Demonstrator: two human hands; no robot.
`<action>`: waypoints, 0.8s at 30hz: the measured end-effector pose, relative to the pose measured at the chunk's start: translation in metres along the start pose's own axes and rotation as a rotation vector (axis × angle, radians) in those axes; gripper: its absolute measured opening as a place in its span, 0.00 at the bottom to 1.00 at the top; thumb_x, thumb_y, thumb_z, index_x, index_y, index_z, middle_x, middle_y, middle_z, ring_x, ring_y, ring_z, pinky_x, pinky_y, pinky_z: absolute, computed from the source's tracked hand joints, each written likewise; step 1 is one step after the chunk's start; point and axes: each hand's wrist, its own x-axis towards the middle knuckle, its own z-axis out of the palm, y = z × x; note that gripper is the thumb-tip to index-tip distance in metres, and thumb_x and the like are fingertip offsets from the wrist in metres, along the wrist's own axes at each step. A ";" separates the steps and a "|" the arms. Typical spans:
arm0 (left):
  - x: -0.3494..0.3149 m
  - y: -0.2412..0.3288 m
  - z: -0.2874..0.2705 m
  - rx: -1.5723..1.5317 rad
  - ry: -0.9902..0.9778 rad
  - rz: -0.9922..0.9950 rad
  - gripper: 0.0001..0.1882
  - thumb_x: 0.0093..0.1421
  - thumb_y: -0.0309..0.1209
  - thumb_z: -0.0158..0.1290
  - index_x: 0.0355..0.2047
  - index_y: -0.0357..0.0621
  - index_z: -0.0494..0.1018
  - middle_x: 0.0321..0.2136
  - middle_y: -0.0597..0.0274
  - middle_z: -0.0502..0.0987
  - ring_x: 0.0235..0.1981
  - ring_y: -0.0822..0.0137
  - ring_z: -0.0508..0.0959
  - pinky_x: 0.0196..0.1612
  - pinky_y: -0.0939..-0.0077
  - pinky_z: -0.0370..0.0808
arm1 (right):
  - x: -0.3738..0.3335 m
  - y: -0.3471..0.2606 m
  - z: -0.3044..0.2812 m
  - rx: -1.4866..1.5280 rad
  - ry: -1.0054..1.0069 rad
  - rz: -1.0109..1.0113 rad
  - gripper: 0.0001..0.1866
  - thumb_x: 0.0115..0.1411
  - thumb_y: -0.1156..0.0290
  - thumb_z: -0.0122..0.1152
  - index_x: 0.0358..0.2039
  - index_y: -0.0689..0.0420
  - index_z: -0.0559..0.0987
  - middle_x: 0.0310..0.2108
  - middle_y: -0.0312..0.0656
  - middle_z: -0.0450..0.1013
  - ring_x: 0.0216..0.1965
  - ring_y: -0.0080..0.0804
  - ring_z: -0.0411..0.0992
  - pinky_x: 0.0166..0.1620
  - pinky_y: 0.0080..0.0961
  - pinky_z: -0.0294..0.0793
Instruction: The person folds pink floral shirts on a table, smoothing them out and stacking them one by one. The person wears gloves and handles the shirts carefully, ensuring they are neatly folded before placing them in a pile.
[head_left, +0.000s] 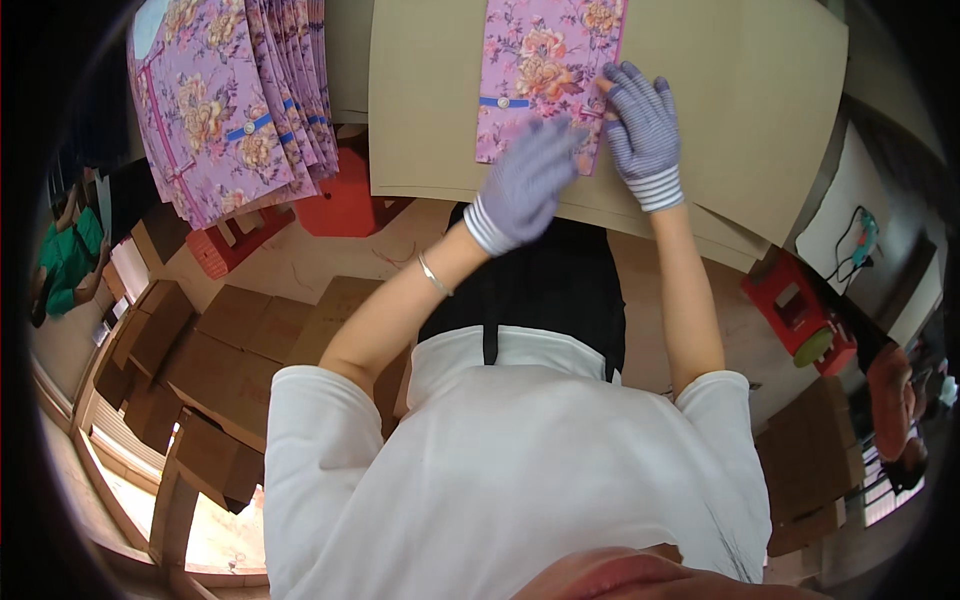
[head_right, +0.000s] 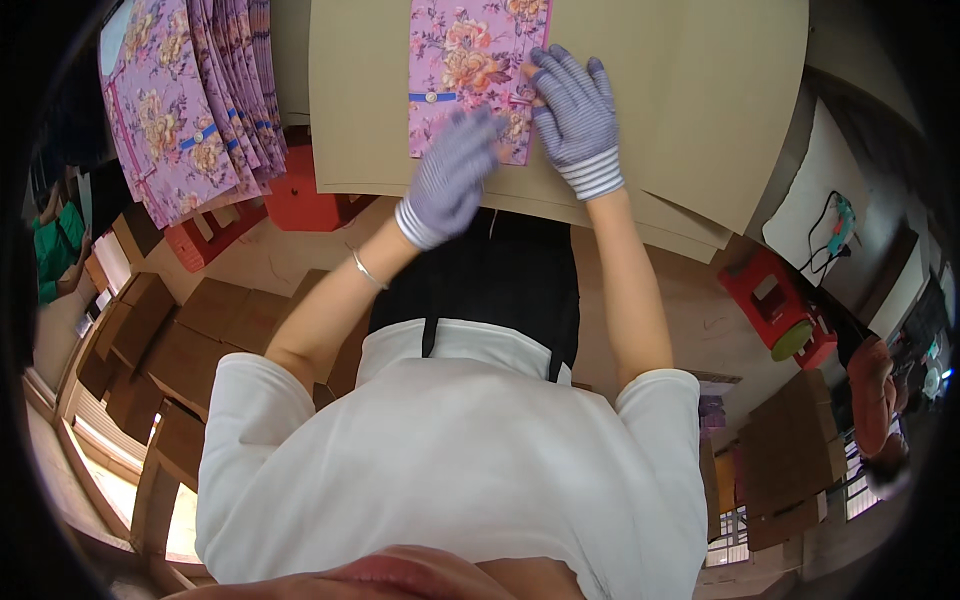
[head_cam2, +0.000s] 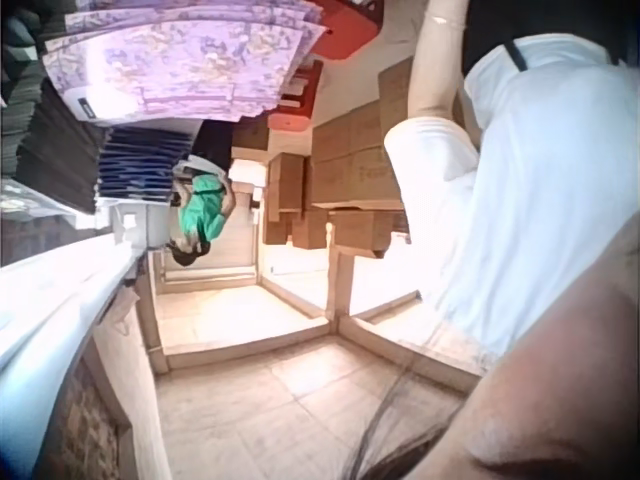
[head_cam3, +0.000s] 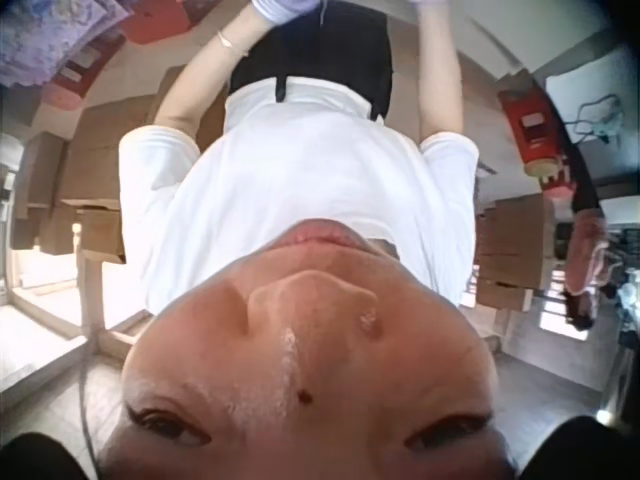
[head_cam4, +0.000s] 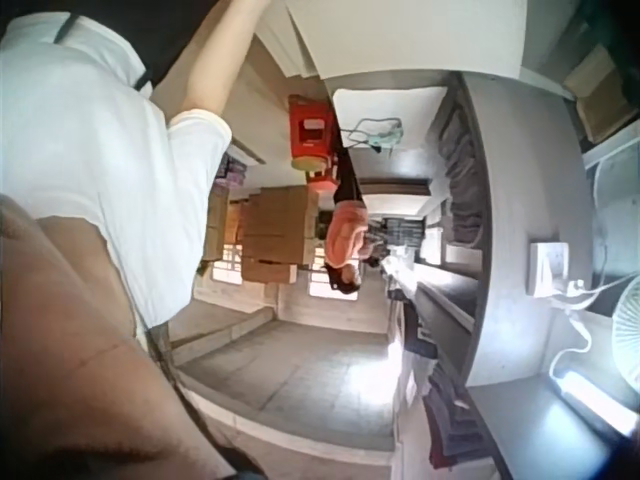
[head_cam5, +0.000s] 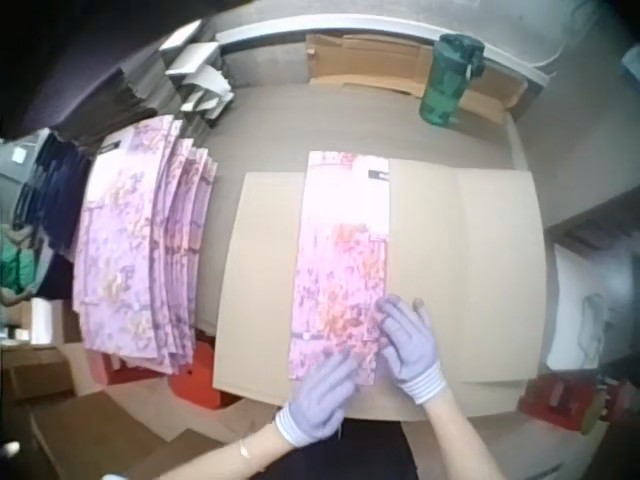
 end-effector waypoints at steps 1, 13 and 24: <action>0.018 -0.016 -0.005 0.048 0.055 0.068 0.27 0.51 0.18 0.44 0.54 0.39 0.70 0.61 0.45 0.67 0.65 0.43 0.63 0.67 0.46 0.55 | 0.000 0.004 -0.004 0.043 0.021 0.015 0.22 0.56 0.69 0.57 0.53 0.52 0.76 0.57 0.43 0.71 0.62 0.43 0.65 0.64 0.48 0.58; 0.086 -0.076 0.010 0.540 -0.056 -0.037 0.26 0.50 0.33 0.51 0.51 0.40 0.70 0.63 0.46 0.62 0.67 0.44 0.55 0.68 0.37 0.46 | -0.083 0.138 -0.181 -0.340 0.198 0.896 0.25 0.66 0.55 0.53 0.58 0.56 0.72 0.57 0.49 0.70 0.59 0.45 0.69 0.60 0.33 0.66; 0.088 -0.072 0.007 0.529 0.008 -0.013 0.24 0.50 0.32 0.50 0.49 0.39 0.71 0.61 0.46 0.64 0.65 0.44 0.60 0.67 0.36 0.49 | -0.012 0.048 -0.116 0.335 0.185 0.623 0.30 0.60 0.52 0.58 0.59 0.54 0.72 0.58 0.48 0.68 0.59 0.43 0.64 0.62 0.41 0.61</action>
